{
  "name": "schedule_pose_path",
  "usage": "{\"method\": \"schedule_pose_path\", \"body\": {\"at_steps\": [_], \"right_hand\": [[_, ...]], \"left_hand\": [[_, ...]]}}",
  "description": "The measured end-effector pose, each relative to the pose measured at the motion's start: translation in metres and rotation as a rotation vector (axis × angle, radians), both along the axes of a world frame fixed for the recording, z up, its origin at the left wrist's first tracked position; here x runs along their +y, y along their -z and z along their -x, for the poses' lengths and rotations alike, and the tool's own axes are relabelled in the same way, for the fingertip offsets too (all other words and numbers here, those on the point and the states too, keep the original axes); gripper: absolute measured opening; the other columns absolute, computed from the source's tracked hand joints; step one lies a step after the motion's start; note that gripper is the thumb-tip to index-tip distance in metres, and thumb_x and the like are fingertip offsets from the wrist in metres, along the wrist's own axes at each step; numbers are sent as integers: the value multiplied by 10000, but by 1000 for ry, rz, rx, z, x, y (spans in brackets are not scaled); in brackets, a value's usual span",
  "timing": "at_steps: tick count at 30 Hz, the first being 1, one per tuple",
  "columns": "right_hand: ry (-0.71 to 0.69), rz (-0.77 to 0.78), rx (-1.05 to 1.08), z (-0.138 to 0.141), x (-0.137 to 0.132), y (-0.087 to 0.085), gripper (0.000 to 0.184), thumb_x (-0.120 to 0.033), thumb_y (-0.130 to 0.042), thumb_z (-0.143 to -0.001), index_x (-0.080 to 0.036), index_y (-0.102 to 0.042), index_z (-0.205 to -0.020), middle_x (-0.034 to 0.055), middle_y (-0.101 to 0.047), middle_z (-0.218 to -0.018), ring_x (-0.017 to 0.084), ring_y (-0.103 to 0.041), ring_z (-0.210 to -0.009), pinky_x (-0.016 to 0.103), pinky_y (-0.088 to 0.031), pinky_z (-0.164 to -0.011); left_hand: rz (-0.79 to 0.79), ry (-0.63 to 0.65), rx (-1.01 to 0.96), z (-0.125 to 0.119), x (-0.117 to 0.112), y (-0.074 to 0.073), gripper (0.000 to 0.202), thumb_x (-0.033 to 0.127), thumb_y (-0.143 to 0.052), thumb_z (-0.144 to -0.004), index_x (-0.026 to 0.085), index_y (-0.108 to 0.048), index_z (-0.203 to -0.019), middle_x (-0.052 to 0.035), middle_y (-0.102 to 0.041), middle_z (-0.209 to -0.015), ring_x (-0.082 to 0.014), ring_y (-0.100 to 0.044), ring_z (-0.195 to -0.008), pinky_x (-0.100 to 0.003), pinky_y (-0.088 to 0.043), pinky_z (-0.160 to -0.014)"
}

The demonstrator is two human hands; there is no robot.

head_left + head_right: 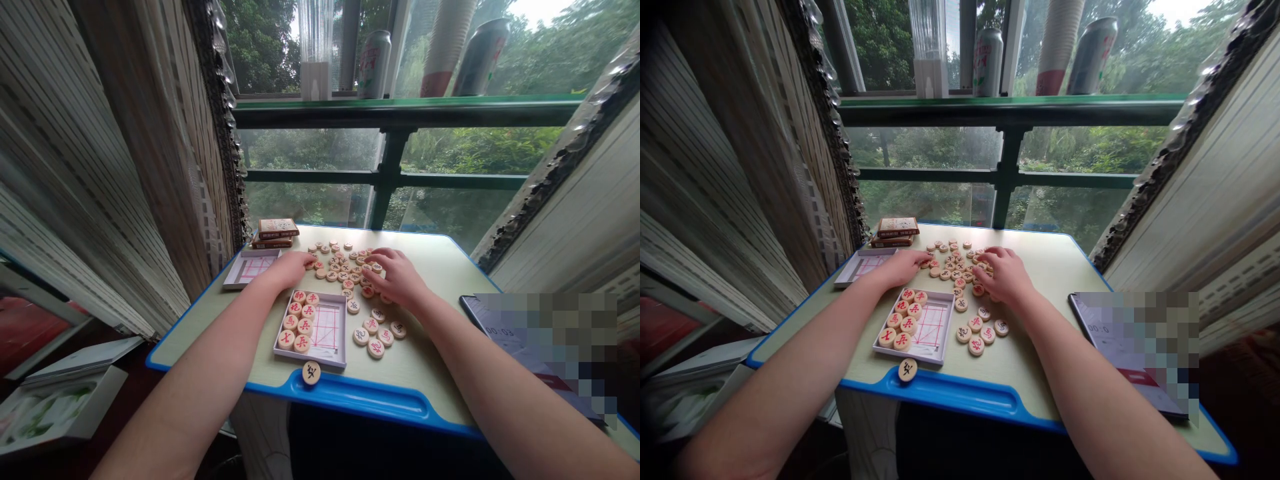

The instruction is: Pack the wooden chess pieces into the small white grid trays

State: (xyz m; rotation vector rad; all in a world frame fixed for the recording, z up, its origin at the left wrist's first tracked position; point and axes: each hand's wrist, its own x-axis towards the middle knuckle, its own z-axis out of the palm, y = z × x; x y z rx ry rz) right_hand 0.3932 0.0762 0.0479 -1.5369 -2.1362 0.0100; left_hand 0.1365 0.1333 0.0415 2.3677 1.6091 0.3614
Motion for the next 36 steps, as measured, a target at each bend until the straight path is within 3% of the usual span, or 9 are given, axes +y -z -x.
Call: {"method": "schedule_pose_path", "body": {"at_steps": [3, 7, 12, 19, 25, 30, 36], "right_hand": [[-289, -112, 51, 25, -28, -16, 221, -364, -575, -830, -215, -703, -933, 106, -609, -1089, 273, -496, -1074, 458, -435, -907], [-713, -3, 93, 63, -72, -29, 145, -246, -588, -825, -230, -720, -883, 78, -608, -980, 202, -512, -929, 383, -458, -835], [-852, 101, -42, 83, -98, -32, 151, -246, -621, -786, -257, -735, -884, 70, -594, -1040, 223, -469, -970, 409, -422, -864], [-817, 191, -169, 83, -96, -29, 250, -236, -682, -703, -274, -722, -947, 57, -571, -1124, 258, -441, -1027, 427, -405, -893], [-807, 204, -37, 82, -94, -29, 228, -219, -712, -662, -231, -675, -887, 57, -582, -1063, 230, -458, -1002, 392, -423, -904], [-522, 220, 186, 49, -61, -39, 167, -325, -633, -767, -224, -654, -898, 77, -544, -1123, 246, -459, -1114, 438, -391, -970], [-144, 232, 76, 20, -27, -29, 164, -299, -637, -736, -203, -689, -857, 91, -567, -1100, 285, -437, -1151, 465, -372, -991]], "left_hand": [[0, -11, 24, 1, 1, 1, 447, 103, -448, -797, 201, -643, -1187, -67, -625, -1254, -223, -558, -1165, -301, -401, -1002], [-20, -36, 45, 0, 2, 0, 440, 107, -451, -790, 216, -653, -1166, -69, -646, -1220, -223, -580, -1130, -301, -412, -983], [-31, -36, 61, -2, -1, -3, 418, 113, -447, -790, 217, -667, -1130, -77, -656, -1200, -228, -596, -1101, -307, -433, -954], [-26, -33, 76, -3, -5, -6, 383, 142, -455, -798, 232, -688, -1088, -77, -671, -1169, -240, -601, -1091, -315, -437, -941], [-39, -42, 96, -3, -5, -6, 419, 140, -453, -796, 234, -668, -1142, -65, -661, -1194, -230, -591, -1105, -296, -437, -939], [-52, -57, 87, -2, -4, -5, 427, 142, -440, -793, 194, -664, -1152, -80, -658, -1196, -236, -590, -1110, -297, -427, -965], [-72, -60, 96, -2, -4, -3, 380, 170, -443, -808, 197, -667, -1113, -81, -679, -1141, -230, -612, -1060, -295, -444, -941]]}}
